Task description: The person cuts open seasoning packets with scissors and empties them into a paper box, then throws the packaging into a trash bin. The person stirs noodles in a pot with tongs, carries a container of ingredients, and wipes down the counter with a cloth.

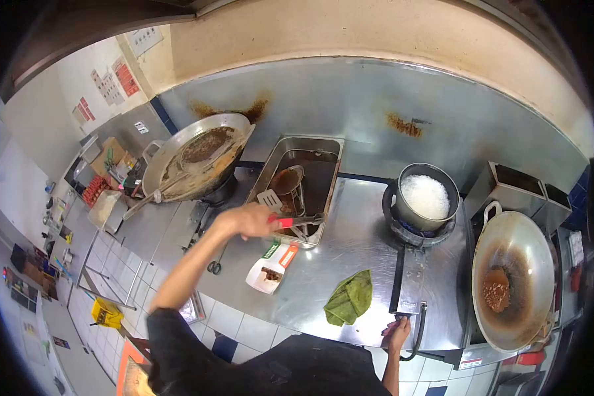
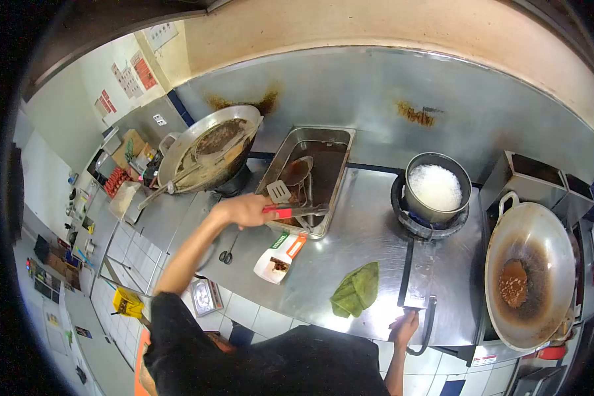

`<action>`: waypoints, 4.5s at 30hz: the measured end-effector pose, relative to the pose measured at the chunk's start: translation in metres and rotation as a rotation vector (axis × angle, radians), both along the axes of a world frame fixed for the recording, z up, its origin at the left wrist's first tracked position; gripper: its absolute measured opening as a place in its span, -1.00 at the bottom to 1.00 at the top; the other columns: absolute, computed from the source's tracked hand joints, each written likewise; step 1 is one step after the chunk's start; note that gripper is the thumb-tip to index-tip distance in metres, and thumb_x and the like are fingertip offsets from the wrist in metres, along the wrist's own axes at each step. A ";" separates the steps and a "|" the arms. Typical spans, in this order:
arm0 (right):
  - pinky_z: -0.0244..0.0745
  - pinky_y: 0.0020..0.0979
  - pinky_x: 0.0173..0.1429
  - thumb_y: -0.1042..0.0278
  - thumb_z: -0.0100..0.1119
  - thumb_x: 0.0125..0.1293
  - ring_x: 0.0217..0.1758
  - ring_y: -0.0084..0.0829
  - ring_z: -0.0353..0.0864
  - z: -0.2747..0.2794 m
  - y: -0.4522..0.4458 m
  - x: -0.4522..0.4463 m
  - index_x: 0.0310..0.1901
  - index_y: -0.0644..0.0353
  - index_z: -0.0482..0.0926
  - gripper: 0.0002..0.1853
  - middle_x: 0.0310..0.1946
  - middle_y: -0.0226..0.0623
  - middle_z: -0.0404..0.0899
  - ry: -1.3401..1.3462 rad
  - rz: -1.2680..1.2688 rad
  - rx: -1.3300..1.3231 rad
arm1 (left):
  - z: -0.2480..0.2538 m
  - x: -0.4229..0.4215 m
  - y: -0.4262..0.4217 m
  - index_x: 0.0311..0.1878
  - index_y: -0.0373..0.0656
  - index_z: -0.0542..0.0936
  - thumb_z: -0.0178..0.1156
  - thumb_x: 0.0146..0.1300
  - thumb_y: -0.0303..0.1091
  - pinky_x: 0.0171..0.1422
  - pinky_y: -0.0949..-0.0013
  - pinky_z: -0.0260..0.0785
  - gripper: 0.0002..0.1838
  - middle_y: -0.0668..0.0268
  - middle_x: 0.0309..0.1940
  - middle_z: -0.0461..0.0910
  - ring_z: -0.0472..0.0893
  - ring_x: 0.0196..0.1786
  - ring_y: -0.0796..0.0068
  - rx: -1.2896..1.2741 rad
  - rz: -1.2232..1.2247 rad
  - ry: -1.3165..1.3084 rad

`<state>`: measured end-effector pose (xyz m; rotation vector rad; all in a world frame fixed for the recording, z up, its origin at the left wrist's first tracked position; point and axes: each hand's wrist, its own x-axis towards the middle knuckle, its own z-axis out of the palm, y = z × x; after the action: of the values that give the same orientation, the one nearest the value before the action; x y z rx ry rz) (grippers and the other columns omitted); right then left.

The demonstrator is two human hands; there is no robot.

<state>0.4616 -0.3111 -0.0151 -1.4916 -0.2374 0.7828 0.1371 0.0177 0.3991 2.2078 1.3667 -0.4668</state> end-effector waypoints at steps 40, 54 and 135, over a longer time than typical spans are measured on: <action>-0.26 0.07 0.61 0.23 -0.05 0.32 0.55 0.24 -0.11 -0.008 0.414 -0.082 0.36 0.57 0.17 -0.32 0.48 0.31 -0.06 -1.462 0.566 -0.287 | -0.208 -0.092 -0.079 0.38 -0.37 0.28 0.12 0.34 -0.43 0.22 0.09 0.42 -0.43 -0.23 0.14 0.51 0.58 0.17 -0.11 0.508 0.652 -0.759; 0.26 -0.08 0.43 0.64 0.13 -0.24 0.35 0.03 0.38 -0.005 0.386 -0.062 -0.11 0.25 0.63 -0.50 0.16 -0.02 0.55 -1.012 0.810 0.033 | -0.205 -0.094 -0.061 0.41 -0.33 0.26 0.04 0.39 -0.44 0.30 0.22 0.33 -0.46 -0.15 0.20 0.48 0.53 0.23 0.06 0.317 0.723 -0.768; 0.60 -0.22 -0.25 0.05 0.27 0.22 -0.41 -0.17 0.73 0.042 -0.046 0.038 -0.15 0.28 0.66 -0.60 -0.45 -0.08 0.71 -0.592 0.237 -0.481 | -0.087 0.337 0.039 -0.12 -0.29 0.68 0.20 0.23 0.04 0.17 0.07 0.45 -0.50 -0.07 -0.17 0.68 0.64 0.03 -0.03 0.370 -0.556 -0.097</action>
<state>0.4996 -0.3571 0.0264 -2.1657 -0.7189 0.5848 0.4736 0.0565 0.3124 2.8818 0.8189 -0.3016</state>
